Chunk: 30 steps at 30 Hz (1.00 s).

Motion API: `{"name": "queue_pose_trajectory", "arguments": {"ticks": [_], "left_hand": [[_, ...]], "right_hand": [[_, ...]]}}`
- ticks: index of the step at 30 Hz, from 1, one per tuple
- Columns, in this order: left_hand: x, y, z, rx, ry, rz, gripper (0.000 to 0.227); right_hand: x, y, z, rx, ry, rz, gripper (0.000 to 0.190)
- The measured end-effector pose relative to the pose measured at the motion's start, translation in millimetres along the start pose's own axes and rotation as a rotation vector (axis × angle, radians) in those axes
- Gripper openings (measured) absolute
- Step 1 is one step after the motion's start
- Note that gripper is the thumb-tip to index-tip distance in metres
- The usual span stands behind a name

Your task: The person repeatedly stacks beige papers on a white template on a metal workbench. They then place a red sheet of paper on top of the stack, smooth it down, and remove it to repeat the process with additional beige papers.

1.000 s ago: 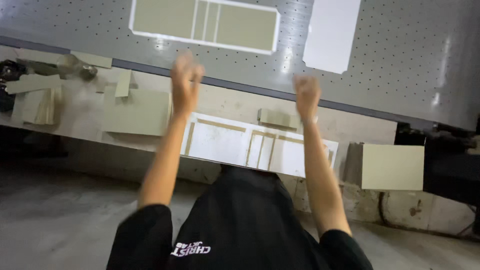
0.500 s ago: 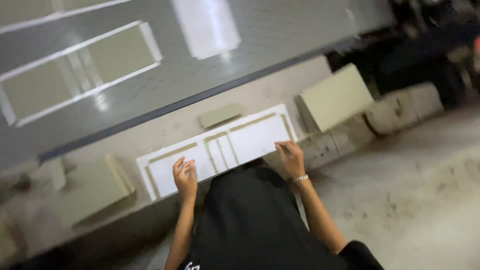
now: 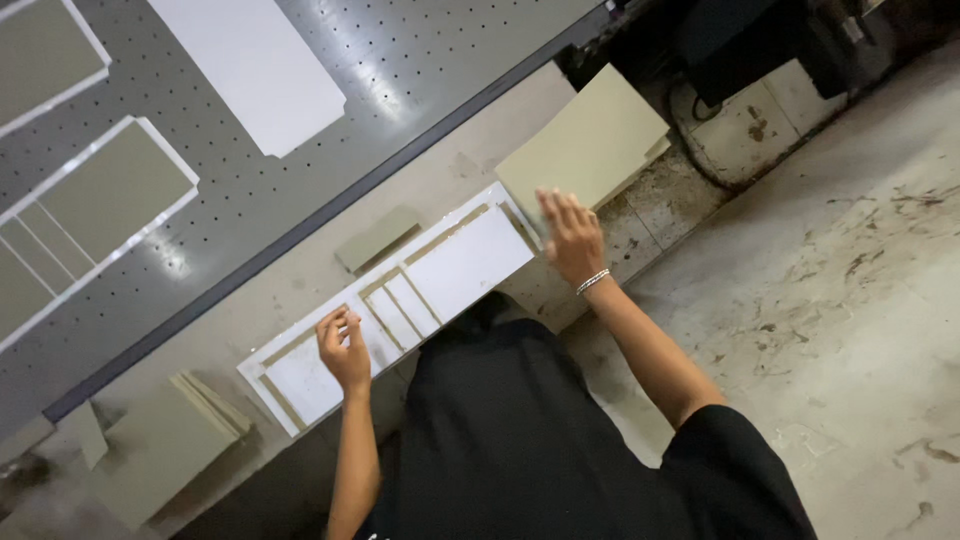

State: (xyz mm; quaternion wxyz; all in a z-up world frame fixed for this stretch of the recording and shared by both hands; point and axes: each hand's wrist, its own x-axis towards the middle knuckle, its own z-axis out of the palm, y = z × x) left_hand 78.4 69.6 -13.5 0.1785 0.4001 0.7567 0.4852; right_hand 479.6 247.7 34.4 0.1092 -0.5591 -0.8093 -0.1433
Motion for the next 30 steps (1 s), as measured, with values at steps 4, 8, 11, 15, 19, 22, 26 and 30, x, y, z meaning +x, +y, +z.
{"name": "queue_pose_trajectory", "arguments": {"ticks": [4, 8, 11, 15, 19, 22, 26, 30], "left_hand": [[-15, 13, 8, -0.032, 0.002, -0.023, 0.017], [-29, 18, 5, 0.000, 0.016, -0.050, 0.017], [-32, 28, -11, 0.059, 0.040, -0.055, 0.017], [-30, 36, -25, 0.096, 0.117, -0.072, 0.018], [-36, 70, -41, 0.117, 0.233, -0.032, 0.016], [-43, 79, -54, 0.151, 0.302, -0.025, 0.016], [-45, 109, -78, 0.188, 0.325, -0.057, 0.023], [-39, 105, -101, 0.170, 0.379, -0.037, 0.028]], "right_hand": [[3, 6, -10, 0.133, -0.088, -0.083, 0.109], [3, 51, 31, 0.203, 0.041, -0.229, 0.073], [0, 25, 10, 0.312, 0.216, -0.382, 0.047], [-34, -46, -10, 0.537, 0.122, -0.501, 0.050], [-67, -66, 22, 0.679, 0.094, -0.547, 0.028], [-64, -64, 32, 0.757, 0.052, -0.579, 0.037], [-55, -57, 41, 0.751, 0.080, -0.654, 0.060], [-50, -60, 44, 0.782, 0.044, -0.652, 0.068]]}}
